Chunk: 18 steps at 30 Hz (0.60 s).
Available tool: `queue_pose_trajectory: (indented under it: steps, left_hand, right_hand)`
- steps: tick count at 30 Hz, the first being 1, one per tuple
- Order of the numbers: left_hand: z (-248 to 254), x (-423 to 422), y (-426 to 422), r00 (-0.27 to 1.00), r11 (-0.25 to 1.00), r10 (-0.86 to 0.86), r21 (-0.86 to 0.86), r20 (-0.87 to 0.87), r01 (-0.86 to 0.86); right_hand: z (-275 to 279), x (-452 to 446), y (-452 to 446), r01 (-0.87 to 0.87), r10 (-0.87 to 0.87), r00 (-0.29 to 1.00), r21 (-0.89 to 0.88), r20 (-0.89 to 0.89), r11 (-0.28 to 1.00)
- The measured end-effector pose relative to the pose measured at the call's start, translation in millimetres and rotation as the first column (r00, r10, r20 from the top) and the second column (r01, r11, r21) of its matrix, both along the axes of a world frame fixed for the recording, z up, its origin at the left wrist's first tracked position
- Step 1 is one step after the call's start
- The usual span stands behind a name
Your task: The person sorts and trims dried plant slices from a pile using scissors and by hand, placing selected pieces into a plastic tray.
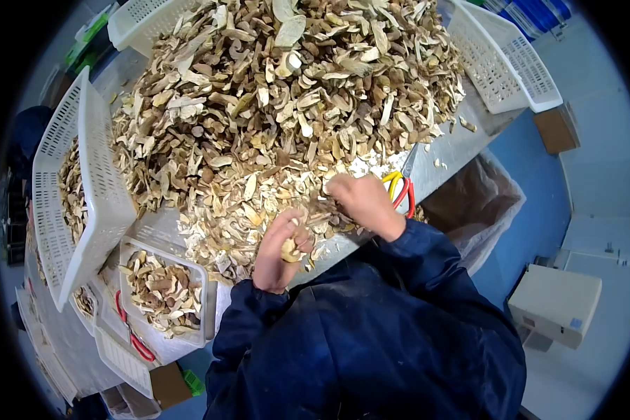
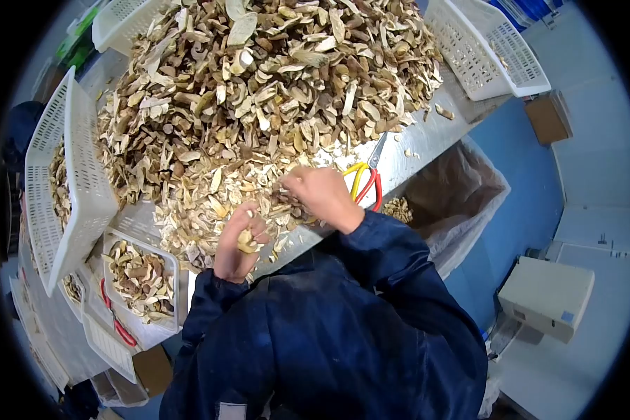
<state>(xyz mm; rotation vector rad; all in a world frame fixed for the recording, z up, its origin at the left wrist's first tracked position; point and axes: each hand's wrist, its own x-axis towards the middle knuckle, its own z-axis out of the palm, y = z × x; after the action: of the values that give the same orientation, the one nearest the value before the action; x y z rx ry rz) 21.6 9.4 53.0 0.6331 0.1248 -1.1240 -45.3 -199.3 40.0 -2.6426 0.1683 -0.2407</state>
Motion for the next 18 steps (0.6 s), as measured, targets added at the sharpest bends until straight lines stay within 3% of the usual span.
queue_pose_trajectory:
  steps: [1,2,4,7,10,11,12,13,14,15,18]
  left_hand:
    - [-7.7,2.5,4.6,0.999,0.998,0.007,-0.065,-0.050,-0.011]
    - [-15.3,1.8,7.3,0.992,0.993,0.015,-0.113,-0.121,-0.029]
    - [-20.4,2.0,9.0,0.966,0.976,0.013,-0.208,-0.257,-0.068]
    - [-17.0,-3.7,5.1,0.956,0.976,0.027,-0.200,-0.292,-0.088]
    - [-19.0,-0.1,7.8,0.966,0.981,0.048,-0.172,-0.253,-0.094]
    - [-18.3,0.0,9.4,0.983,0.990,0.090,-0.094,-0.159,-0.105]
    - [-9.6,1.1,9.2,0.990,0.992,0.123,-0.016,-0.061,-0.125]
    - [-5.0,1.9,8.9,0.988,0.987,0.148,0.059,0.039,-0.150]
    - [-5.5,2.9,9.3,0.986,0.985,0.165,0.055,0.031,-0.166]
    - [-6.6,4.2,10.3,0.983,0.982,0.180,0.050,0.023,-0.181]
    - [-10.7,5.0,12.0,0.981,0.983,0.183,0.014,-0.064,-0.182]
  right_hand:
    - [9.5,5.5,-7.2,0.284,-0.268,0.956,0.148,-0.118,0.947]
    - [20.2,12.8,-17.7,0.414,-0.408,0.910,0.199,-0.075,0.888]
    - [14.1,26.5,-39.8,0.541,-0.542,0.840,0.069,0.001,0.838]
    - [-2.8,40.8,-52.4,0.497,-0.509,0.860,-0.164,-0.036,0.852]
    - [-13.1,39.7,-58.4,0.441,-0.442,0.897,0.053,0.004,0.896]
    - [-24.3,35.8,-68.5,0.429,-0.458,0.889,0.347,0.004,0.834]
    - [-25.9,30.6,-74.4,0.342,-0.447,0.894,0.663,-0.013,0.666]
    - [-21.3,19.9,-86.3,0.230,-0.399,0.914,0.901,-0.071,0.367]
    - [-17.1,10.1,-97.5,0.110,-0.334,0.937,0.994,-0.104,-0.001]
    - [-12.5,11.7,-94.9,-0.099,-0.321,0.946,0.979,0.038,-0.177]
    - [9.0,9.9,-82.6,0.109,-0.403,0.905,0.990,-0.134,-0.086]
